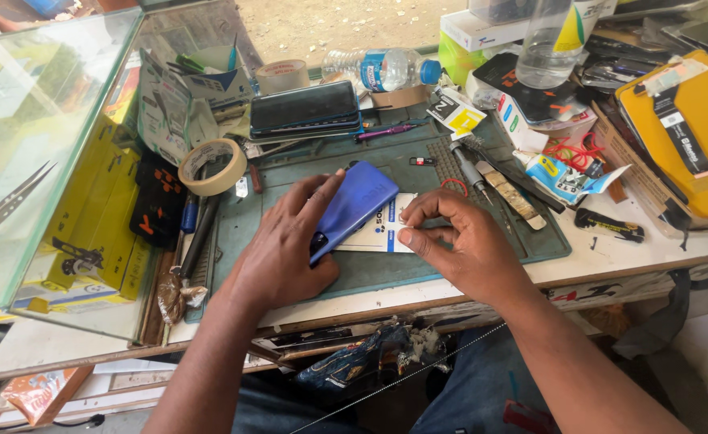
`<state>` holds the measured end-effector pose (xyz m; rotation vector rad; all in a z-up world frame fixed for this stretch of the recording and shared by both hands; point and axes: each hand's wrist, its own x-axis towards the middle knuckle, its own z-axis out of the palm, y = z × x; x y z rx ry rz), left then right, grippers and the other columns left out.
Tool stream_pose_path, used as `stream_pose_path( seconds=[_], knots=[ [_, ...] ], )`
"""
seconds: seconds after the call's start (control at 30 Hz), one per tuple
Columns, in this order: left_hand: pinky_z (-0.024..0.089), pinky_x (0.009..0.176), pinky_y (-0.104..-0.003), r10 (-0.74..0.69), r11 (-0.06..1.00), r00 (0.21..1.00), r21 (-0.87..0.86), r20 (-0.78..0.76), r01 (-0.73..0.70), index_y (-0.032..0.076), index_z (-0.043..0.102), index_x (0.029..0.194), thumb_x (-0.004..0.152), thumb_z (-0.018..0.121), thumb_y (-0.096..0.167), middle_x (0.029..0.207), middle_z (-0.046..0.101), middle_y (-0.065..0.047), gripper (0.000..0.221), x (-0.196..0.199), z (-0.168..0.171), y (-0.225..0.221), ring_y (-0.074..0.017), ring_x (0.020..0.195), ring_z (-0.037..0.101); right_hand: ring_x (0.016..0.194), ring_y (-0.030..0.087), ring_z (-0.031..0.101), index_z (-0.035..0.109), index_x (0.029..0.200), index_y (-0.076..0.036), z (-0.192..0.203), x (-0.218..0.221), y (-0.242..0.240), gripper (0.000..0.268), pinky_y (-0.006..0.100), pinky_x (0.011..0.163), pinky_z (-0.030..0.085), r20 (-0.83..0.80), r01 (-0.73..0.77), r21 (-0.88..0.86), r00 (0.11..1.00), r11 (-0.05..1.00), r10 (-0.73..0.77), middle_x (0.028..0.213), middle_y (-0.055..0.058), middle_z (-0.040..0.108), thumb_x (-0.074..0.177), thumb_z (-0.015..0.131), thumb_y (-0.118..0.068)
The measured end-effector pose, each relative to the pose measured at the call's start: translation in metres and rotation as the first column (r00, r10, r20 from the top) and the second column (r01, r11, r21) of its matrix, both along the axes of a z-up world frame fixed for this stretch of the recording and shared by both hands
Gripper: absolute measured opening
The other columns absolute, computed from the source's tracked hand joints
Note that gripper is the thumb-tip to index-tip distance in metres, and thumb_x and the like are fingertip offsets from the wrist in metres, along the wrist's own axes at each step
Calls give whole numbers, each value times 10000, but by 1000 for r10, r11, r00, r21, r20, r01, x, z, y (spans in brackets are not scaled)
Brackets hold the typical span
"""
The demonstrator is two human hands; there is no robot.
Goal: The person removes the back cover of a blue smartphone, applies adhesive tape to the battery area, and reattaches the back cover. The person also applies glue to the edges of the phone's internal frame.
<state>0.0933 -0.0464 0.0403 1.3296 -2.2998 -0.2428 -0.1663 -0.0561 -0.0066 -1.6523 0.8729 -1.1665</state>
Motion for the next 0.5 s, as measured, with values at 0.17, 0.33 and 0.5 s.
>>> stream_pose_path(
  seconds=[0.17,0.33,0.5],
  knots=[
    [380,1128,-486,-44,993,995,-115,-87,34,101,525,1430,695,779,151,1451,544,-180,780,13,-15,5,-403,1359,499,867,89,648,671,953,-50,11,9,1,98,256,737,551,-190,-53,-78,981,996,37,985,15,677,916,757,-77],
    [452,1065,-475,-25,990,992,-144,-122,7,93,687,1212,745,784,175,1345,633,-142,483,15,-16,10,-365,1267,583,788,76,642,668,936,-41,22,19,-10,115,252,693,547,-274,-84,-49,959,995,68,913,-7,698,899,763,-93],
    [503,1023,-464,-33,980,990,-198,-140,4,79,703,1192,744,761,142,1285,677,-142,456,12,-14,12,-361,1213,635,814,61,634,640,969,-33,13,25,-24,157,233,674,544,-226,-121,-79,969,990,100,894,-2,658,897,764,-97]
  ],
)
